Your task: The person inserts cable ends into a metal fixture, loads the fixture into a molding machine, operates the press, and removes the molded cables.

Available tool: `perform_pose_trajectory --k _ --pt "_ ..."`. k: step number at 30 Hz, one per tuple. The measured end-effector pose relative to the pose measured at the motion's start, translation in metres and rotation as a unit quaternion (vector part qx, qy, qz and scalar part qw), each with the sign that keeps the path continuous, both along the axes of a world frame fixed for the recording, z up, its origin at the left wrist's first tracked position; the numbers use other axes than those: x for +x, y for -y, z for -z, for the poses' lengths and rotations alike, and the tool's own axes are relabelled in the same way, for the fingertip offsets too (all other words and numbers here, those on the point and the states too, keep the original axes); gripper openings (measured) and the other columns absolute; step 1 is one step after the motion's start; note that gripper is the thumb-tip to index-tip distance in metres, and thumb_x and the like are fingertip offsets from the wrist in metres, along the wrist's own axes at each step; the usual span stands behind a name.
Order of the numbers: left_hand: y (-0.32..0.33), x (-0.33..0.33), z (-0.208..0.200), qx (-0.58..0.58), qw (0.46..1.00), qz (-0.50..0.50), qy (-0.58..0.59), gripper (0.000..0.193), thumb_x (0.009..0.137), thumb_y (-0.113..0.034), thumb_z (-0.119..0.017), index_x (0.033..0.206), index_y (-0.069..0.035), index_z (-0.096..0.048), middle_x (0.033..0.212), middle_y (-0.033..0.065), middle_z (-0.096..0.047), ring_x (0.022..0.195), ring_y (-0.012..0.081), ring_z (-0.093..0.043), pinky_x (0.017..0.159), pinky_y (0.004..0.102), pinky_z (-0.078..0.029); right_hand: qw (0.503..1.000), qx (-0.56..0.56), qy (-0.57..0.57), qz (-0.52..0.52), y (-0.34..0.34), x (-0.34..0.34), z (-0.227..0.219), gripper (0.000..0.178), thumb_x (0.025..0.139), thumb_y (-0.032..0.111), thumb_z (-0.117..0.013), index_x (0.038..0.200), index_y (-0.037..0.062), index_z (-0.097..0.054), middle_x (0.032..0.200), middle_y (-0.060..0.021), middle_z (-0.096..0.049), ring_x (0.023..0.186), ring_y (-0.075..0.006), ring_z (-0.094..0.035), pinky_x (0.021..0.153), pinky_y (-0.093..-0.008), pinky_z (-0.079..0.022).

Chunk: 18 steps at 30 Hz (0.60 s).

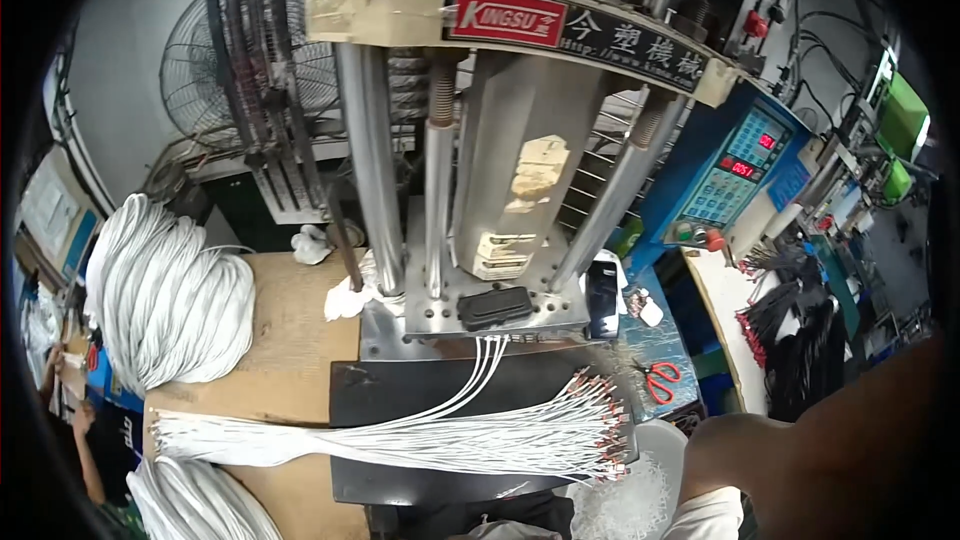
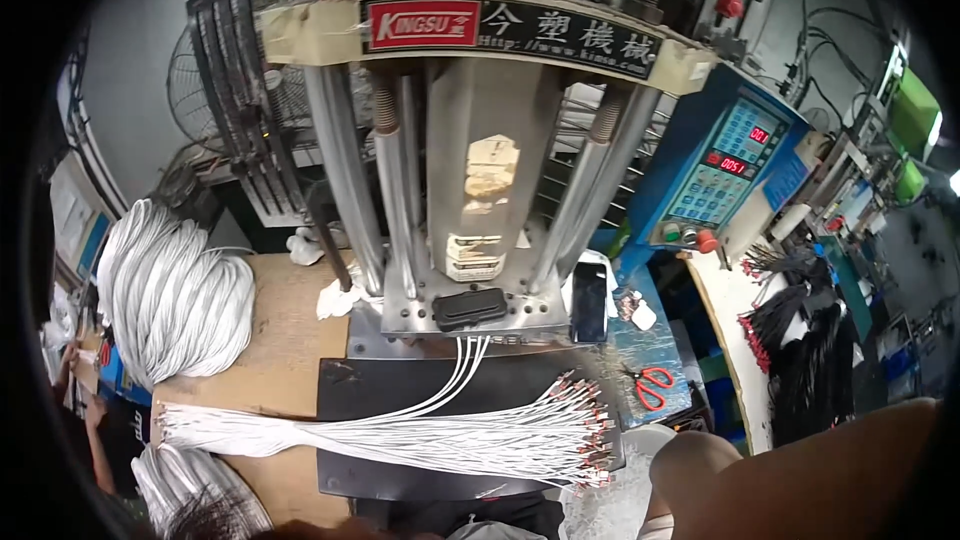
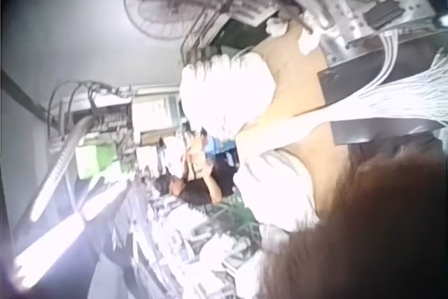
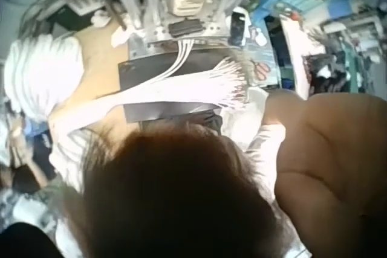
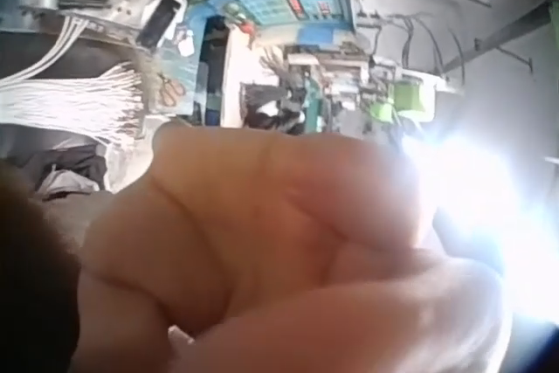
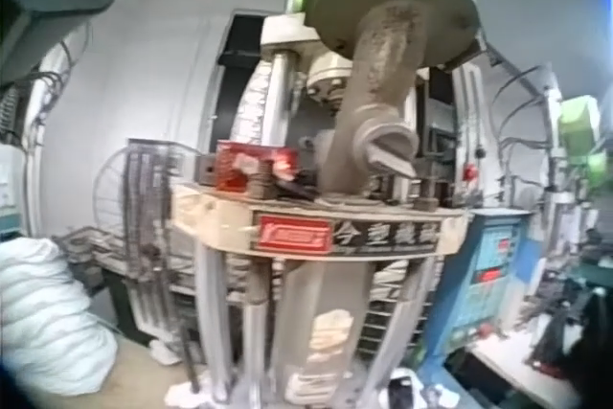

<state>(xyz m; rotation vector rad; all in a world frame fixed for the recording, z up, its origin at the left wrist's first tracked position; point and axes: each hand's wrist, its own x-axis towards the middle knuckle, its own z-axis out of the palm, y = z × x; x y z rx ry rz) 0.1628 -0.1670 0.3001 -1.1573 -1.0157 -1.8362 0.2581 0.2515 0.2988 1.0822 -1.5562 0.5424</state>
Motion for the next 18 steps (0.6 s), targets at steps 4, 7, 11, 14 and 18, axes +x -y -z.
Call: perform_pose_trajectory --k 4,7,11,14,18 --pt "-0.019 -0.003 0.021 0.045 0.996 0.072 0.034 0.021 0.091 -0.037 -0.066 0.108 -0.024 -0.065 0.122 0.008 -0.057 0.108 0.0333 -0.056 0.086 0.0512 -0.049 0.999 0.029 -0.002 0.026 0.028 -0.005 -0.006 0.04 0.089 0.022 -0.064 0.122 0.0003 -0.058 0.12 -0.0188 -0.057 0.103 -0.0295 -0.06 0.09 -0.041 -0.048" --pt "-0.04 0.006 0.034 0.079 0.988 0.112 0.065 0.02 0.092 -0.037 -0.066 0.108 -0.025 -0.065 0.122 0.0079 -0.057 0.109 0.0336 -0.056 0.087 0.0514 -0.049 0.998 0.05 0.004 0.03 0.016 0.002 -0.013 0.04 0.089 0.022 -0.064 0.122 0.0003 -0.058 0.12 -0.0188 -0.057 0.103 -0.0296 -0.06 0.09 -0.0409 -0.048" --pt "-0.052 0.034 0.026 0.091 0.981 0.148 0.087 0.019 0.093 -0.038 -0.065 0.108 -0.027 -0.065 0.123 0.0076 -0.057 0.111 0.0341 -0.056 0.088 0.0516 -0.048 0.999 0.047 -0.009 0.018 0.02 0.006 -0.017 0.04 0.089 0.021 -0.064 0.122 0.0002 -0.058 0.12 -0.0189 -0.057 0.103 -0.0296 -0.06 0.09 -0.0408 -0.048" --pt "-0.082 0.071 -0.016 -0.001 0.942 0.253 0.219 0.021 0.089 -0.035 -0.071 0.109 -0.028 -0.066 0.125 0.0037 -0.056 0.12 0.0311 -0.052 0.101 0.0549 -0.041 0.998 0.052 -0.021 0.028 0.008 0.012 -0.015 0.04 0.088 0.021 -0.064 0.123 0.0002 -0.058 0.12 -0.0189 -0.057 0.103 -0.0296 -0.06 0.09 -0.0407 -0.048" --pt "-0.08 0.058 -0.008 -0.001 0.948 0.239 0.211 0.021 0.089 -0.034 -0.071 0.108 -0.028 -0.066 0.125 0.0033 -0.056 0.12 0.0307 -0.052 0.102 0.0549 -0.041 0.998 0.05 -0.029 0.023 -0.011 0.036 -0.001 0.04 0.088 0.02 -0.064 0.123 0.0002 -0.058 0.12 -0.0189 -0.057 0.103 -0.0296 -0.06 0.09 -0.0405 -0.048"
